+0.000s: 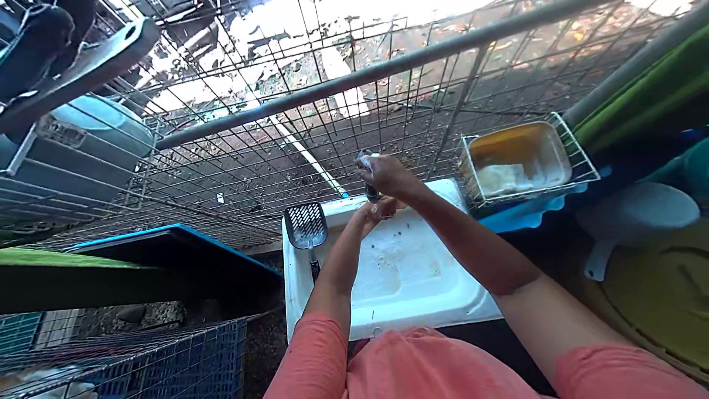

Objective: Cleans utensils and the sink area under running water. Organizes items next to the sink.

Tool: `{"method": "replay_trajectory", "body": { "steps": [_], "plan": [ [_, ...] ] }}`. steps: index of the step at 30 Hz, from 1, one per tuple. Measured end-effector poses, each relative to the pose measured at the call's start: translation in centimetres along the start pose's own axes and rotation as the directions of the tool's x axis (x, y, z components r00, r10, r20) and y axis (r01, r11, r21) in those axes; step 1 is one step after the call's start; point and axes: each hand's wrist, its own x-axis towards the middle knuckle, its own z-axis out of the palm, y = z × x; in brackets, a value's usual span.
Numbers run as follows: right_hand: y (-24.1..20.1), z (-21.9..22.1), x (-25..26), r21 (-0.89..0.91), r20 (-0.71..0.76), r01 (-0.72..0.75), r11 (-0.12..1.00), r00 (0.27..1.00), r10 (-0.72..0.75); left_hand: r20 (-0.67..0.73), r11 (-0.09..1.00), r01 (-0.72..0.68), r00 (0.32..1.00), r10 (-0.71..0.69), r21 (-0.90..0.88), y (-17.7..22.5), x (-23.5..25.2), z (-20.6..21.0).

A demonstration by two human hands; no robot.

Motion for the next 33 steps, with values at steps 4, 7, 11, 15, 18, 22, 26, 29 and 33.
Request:
{"method": "replay_trajectory", "body": {
  "steps": [4, 7, 11, 15, 18, 22, 26, 29, 33],
  "plan": [
    [5.3, 4.3, -2.7, 0.564, -0.353, 0.044, 0.824, 0.915, 0.193, 0.105, 0.994, 0.085, 0.990, -0.092, 0.069, -2.8, 0.9, -1.3],
    [9.3, 9.3, -2.6, 0.871, -0.062, -0.227, 0.435, 0.829, 0.556, 0.056, 0.966, 0.248, 0.966, -0.252, 0.067, -5.5, -1.0, -1.7],
    [10.0, 14.0, -0.2, 0.869, 0.386, -0.491, 0.054, 0.743, 0.547, -0.013, 0.953, 0.300, 0.954, -0.301, -0.053, -8.3, -4.7, -1.7],
    [9.7, 13.9, 0.9, 0.772, 0.423, -0.535, 0.345, 0.836, 0.350, -0.248, 0.979, 0.203, 0.949, -0.197, -0.001, -8.5, -5.7, -0.7],
    [10.8, 14.3, 1.5, 0.710, 0.395, -0.516, 0.480, 0.855, 0.336, -0.299, 0.977, 0.129, 0.951, -0.074, 0.169, -7.9, -4.9, -1.0],
    [10.3, 14.7, 0.1, 0.295, 0.210, -0.319, 0.901, 0.941, 0.265, -0.365, 0.963, 0.220, 0.919, -0.150, 0.157, -6.7, -4.0, -0.4],
    [10.1, 16.7, -4.2, 0.266, -0.012, 0.093, 0.959, 0.996, -0.093, -0.406, 0.996, 0.071, 0.910, -0.084, -0.047, -4.8, -5.3, 0.4],
    [12.9, 17.3, -3.5, 0.104, -0.101, 0.202, 0.974, 0.976, -0.192, -0.370, 0.988, 0.148, 0.917, -0.152, -0.038, -4.1, -5.6, 0.2],
    [13.2, 13.8, -2.2, 0.056, 0.016, -0.095, 0.994, 0.995, 0.094, -0.345, 0.982, 0.183, 0.925, -0.159, 0.039, -3.8, -5.4, 0.7]
  ]
}}
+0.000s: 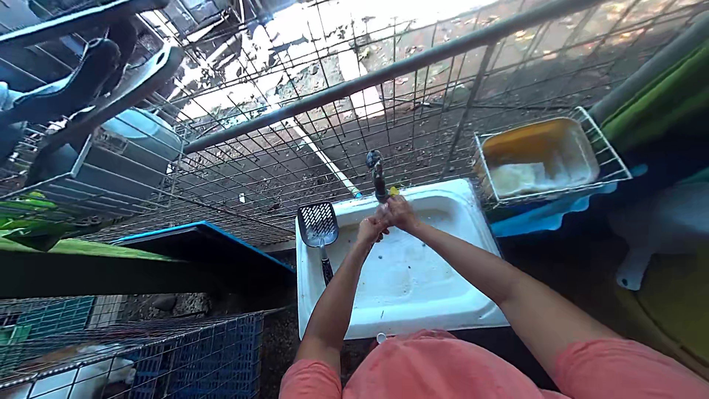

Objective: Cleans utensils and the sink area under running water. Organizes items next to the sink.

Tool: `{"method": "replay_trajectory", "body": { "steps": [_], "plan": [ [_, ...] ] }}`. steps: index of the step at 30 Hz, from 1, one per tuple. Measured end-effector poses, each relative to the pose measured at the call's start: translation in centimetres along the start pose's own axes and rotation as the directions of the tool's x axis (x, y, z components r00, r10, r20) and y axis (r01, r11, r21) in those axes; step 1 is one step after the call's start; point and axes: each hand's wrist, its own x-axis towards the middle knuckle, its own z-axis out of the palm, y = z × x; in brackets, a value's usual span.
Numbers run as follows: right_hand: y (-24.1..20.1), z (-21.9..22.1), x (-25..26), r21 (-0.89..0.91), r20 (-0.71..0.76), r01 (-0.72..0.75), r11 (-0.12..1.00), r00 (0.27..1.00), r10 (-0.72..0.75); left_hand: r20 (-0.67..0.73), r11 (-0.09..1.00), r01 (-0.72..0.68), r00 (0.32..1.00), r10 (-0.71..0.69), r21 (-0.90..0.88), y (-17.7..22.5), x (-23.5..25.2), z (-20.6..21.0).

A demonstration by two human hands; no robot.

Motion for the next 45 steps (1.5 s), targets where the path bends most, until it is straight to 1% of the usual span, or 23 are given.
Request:
{"method": "replay_trajectory", "body": {
  "steps": [3, 5, 7, 9, 11, 12, 14, 16, 18, 20, 22, 25, 27, 29, 31, 32, 33, 34, 35, 37, 39, 42, 45],
  "plan": [
    [-0.6, -3.0, 0.2, 0.249, -0.030, -0.250, 0.936, 0.964, 0.265, 0.025, 0.997, -0.069, 0.997, 0.069, 0.022, -0.4, 1.2, 0.4],
    [-0.6, -4.4, -0.2, 0.390, -0.065, -0.275, 0.879, 0.944, 0.324, 0.084, 0.992, -0.114, 0.989, 0.119, -0.062, 0.2, 1.7, 0.6],
    [-0.7, -5.4, -0.6, 0.415, -0.191, -0.220, 0.883, 0.928, 0.321, 0.174, 0.980, -0.140, 0.971, 0.164, -0.138, 1.3, 2.3, 0.5],
    [0.5, -5.2, -0.1, 0.426, -0.375, -0.120, 0.897, 0.879, 0.295, 0.260, 0.982, -0.103, 0.955, 0.142, -0.161, 2.5, 3.3, 0.2],
    [1.2, -4.4, 0.0, 0.438, -0.498, 0.011, 0.899, 0.835, 0.232, 0.320, 0.995, -0.065, 0.944, 0.084, -0.071, 3.9, 3.8, -0.3],
    [1.3, -4.0, -0.1, 0.463, -0.502, 0.040, 0.885, 0.835, 0.225, 0.341, 0.996, -0.083, 0.938, 0.067, 0.032, 4.5, 4.3, -0.5],
    [1.6, -3.5, -0.8, 0.520, -0.397, 0.022, 0.854, 0.892, 0.219, 0.292, 0.953, -0.131, 0.955, 0.048, 0.273, 4.5, 5.3, -1.0],
    [2.7, -3.2, -1.1, 0.532, -0.120, -0.133, 0.836, 0.966, 0.230, 0.193, 0.840, -0.128, 0.981, 0.028, 0.528, 4.1, 5.7, -2.2],
    [2.7, -1.8, -1.3, 0.353, 0.069, -0.216, 0.910, 0.976, 0.205, 0.164, 0.704, -0.131, 0.986, 0.021, 0.698, 3.6, 4.9, -3.3],
    [1.1, 0.9, -2.2, 0.079, 0.088, -0.142, 0.987, 0.987, 0.135, 0.113, 0.611, -0.084, 0.994, -0.009, 0.787, 3.8, 3.0, -2.9],
    [-1.2, 3.8, -3.1, -0.069, 0.012, -0.010, 0.998, 1.000, 0.011, 0.042, 0.587, -0.019, 0.999, -0.025, 0.809, 4.0, 1.7, -2.3],
    [-2.1, 5.5, -2.0, -0.112, -0.126, 0.044, 0.993, 0.990, -0.058, -0.061, 0.623, 0.036, 0.998, 0.020, 0.781, 4.0, 0.8, -2.5],
    [-1.5, 4.4, -1.0, -0.070, -0.088, -0.059, 0.996, 0.995, 0.053, -0.085, 0.689, 0.009, 0.994, 0.076, 0.725, 3.3, 0.6, -3.2],
    [-0.4, 2.2, -0.4, 0.203, 0.001, -0.239, 0.950, 0.970, 0.244, -0.063, 0.746, -0.066, 0.988, 0.143, 0.662, 2.6, 0.9, -3.3],
    [0.2, 0.0, 0.0, 0.527, 0.126, -0.381, 0.760, 0.919, 0.373, -0.031, 0.817, -0.159, 0.977, 0.211, 0.554, 2.1, 1.9, -3.0],
    [0.0, -1.2, -0.2, 0.628, 0.178, -0.418, 0.657, 0.899, 0.401, -0.011, 0.854, -0.204, 0.971, 0.238, 0.479, 1.9, 2.6, -2.7],
    [0.0, -2.4, -0.4, 0.664, 0.201, -0.435, 0.608, 0.887, 0.415, 0.021, 0.888, -0.244, 0.966, 0.257, 0.391, 1.9, 3.2, -2.3],
    [-0.1, -3.6, -0.5, 0.654, 0.188, -0.429, 0.624, 0.890, 0.415, 0.056, 0.916, -0.270, 0.962, 0.266, 0.296, 2.2, 3.6, -1.8],
    [-0.2, -4.8, -0.6, 0.598, 0.141, -0.396, 0.697, 0.908, 0.395, 0.096, 0.940, -0.272, 0.962, 0.257, 0.205, 2.9, 3.6, -1.3],
    [-0.7, -7.5, -1.1, 0.383, 0.016, -0.308, 0.871, 0.945, 0.328, 0.218, 0.963, -0.269, 0.942, 0.256, 0.031, 3.8, 4.0, -0.3],
    [-1.5, -10.1, -2.0, 0.212, -0.110, -0.233, 0.949, 0.959, 0.260, 0.357, 0.966, -0.252, 0.898, 0.258, -0.063, 4.0, 5.0, 0.1],
    [-1.7, -12.9, -3.3, 0.114, -0.292, -0.188, 0.975, 0.932, 0.214, 0.470, 0.947, -0.319, 0.842, 0.264, 0.039, 3.9, 6.1, -0.7],
    [-0.6, -13.7, -4.0, 0.099, -0.463, -0.151, 0.984, 0.868, 0.179, 0.467, 0.902, -0.357, 0.858, 0.214, 0.243, 2.2, 6.7, -3.0]
  ]
}}
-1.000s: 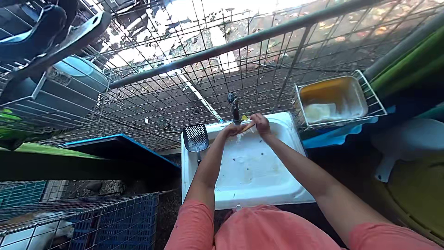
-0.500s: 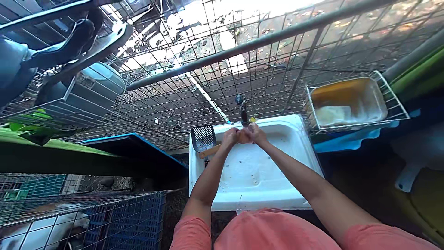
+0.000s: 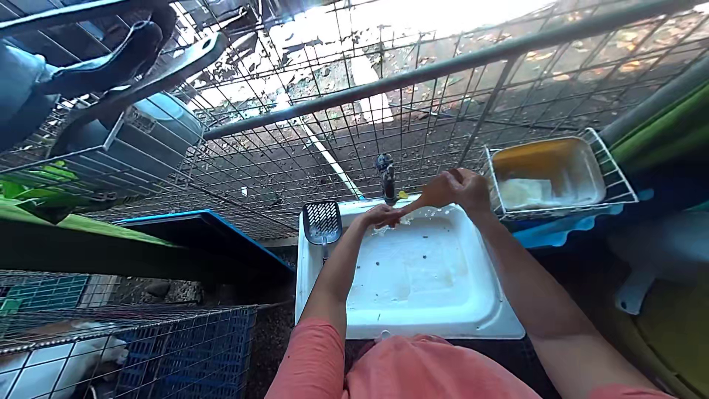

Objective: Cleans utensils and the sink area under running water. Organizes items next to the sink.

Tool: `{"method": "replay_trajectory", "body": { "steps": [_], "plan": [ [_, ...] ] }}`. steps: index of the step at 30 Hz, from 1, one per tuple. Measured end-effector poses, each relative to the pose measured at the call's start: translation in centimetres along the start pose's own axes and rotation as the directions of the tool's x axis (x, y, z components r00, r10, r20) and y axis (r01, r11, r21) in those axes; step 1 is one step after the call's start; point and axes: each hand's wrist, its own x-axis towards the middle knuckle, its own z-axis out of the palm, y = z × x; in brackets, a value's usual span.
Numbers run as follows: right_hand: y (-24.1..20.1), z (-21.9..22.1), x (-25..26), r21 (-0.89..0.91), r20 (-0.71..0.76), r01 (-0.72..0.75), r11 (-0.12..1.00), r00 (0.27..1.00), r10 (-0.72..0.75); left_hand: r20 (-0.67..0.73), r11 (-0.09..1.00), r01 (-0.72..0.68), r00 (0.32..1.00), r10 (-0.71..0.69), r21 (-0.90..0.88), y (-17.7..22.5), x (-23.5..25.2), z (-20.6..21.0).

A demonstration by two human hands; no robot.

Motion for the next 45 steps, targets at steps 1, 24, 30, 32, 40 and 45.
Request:
{"method": "replay_trajectory", "body": {
  "steps": [1, 24, 30, 32, 40, 45],
  "plan": [
    [0.4, 0.2, 0.0, 0.011, -0.027, -0.011, 1.000, 1.000, 0.011, -0.004, 1.000, 0.018, 1.000, -0.018, 0.019, -0.4, -0.5, -0.3],
    [-5.2, 15.2, -3.0, 0.630, 0.732, -0.758, 0.171, 0.653, 0.196, -0.301, 0.666, 0.198, 0.953, 0.041, 0.719, 9.3, -24.8, -3.0],
    [-4.0, 13.6, -2.1, 0.656, 0.724, -0.751, 0.079, 0.655, 0.216, -0.417, 0.605, 0.041, 0.761, 0.497, 0.796, 15.7, -41.7, -8.4],
    [-3.5, 13.5, -2.2, 0.640, 0.724, -0.759, 0.115, 0.647, 0.240, -0.460, 0.555, 0.068, 0.648, 0.608, 0.829, 18.0, -46.6, -10.2],
    [-4.1, 14.5, -2.9, 0.586, 0.705, -0.775, 0.236, 0.631, 0.324, -0.672, 0.672, 0.169, 0.405, 0.619, 0.721, 19.4, -53.0, -17.0],
    [-4.6, 15.0, -2.6, 0.644, 0.684, -0.751, 0.143, 0.650, 0.331, -0.738, 0.637, 0.373, 0.329, 0.589, 0.675, 16.6, -49.9, -20.0]
  ]
}}
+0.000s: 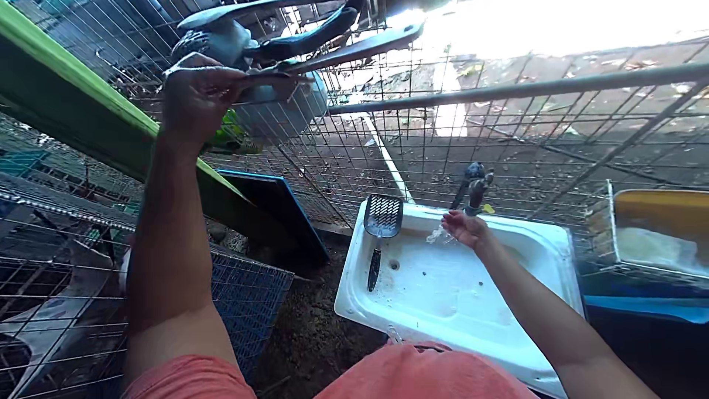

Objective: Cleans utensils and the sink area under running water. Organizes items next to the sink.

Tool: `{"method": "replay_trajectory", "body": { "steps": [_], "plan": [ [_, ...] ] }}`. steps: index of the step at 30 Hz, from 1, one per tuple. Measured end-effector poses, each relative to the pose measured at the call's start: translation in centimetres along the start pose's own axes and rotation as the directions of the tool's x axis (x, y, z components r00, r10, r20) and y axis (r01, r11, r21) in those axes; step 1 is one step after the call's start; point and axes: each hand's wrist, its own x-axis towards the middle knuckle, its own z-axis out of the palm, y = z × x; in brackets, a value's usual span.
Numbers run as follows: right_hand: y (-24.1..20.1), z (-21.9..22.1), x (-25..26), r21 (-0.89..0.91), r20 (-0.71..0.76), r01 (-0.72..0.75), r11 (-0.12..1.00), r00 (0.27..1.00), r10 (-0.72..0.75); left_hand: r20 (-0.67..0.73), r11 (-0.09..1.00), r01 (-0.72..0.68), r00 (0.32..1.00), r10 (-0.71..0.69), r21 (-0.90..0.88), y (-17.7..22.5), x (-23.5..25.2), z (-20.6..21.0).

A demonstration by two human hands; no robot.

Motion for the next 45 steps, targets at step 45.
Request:
{"method": "replay_trajectory", "body": {
  "steps": [45],
  "plan": [
    [-4.9, -6.7, -4.9, -0.353, -0.236, 0.303, 0.885, 0.887, -0.397, 0.449, 0.759, 0.050, 0.831, 0.329, -0.649, 25.2, -11.6, 50.6]
  ]
}}
